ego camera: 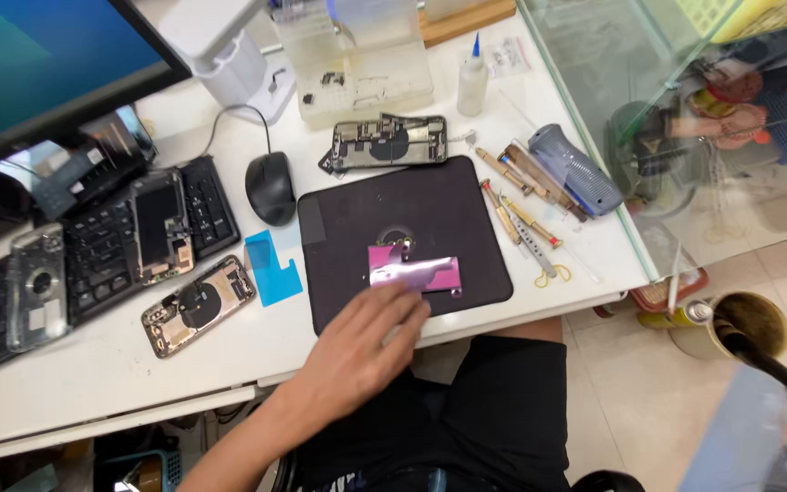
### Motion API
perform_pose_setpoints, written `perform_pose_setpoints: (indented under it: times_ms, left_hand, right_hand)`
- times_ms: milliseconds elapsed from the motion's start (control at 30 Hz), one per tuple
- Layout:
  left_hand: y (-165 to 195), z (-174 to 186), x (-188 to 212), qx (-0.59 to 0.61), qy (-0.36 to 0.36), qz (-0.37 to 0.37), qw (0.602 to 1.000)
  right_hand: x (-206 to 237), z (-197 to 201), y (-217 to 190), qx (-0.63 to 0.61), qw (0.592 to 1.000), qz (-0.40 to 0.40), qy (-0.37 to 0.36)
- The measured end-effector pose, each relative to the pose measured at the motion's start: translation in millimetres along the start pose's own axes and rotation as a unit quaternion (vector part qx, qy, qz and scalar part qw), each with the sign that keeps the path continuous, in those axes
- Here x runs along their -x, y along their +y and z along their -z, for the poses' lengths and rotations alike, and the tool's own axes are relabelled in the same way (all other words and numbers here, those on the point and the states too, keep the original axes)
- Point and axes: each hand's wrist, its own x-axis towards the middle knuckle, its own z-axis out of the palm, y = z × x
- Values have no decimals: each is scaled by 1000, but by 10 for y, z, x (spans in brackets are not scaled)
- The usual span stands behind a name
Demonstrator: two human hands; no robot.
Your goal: The person removes pink adhesive strips from a smartphone battery, uses a rubber mallet to press the battery flat, and then installs the battery into a disassembled smartphone chassis. The person aligns the battery and connects the internal ribbon cable to the motherboard.
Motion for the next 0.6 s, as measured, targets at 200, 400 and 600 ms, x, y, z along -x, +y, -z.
perform_pose_setpoints:
  times_ms: [200, 400, 600]
  left_hand:
    - [-292, -203, 96, -19, -26, 26, 999]
    - [-448, -182, 146, 23, -65, 34, 997]
    - [-567, -210, 117, 59, -73, 43, 995]
  right_hand:
    - [-424, 141, -1730, 190, 897, 358, -176]
    - [-1506, -389, -2976, 319, 789, 427, -307]
    - [-1830, -588, -3270, 322, 771, 387, -389]
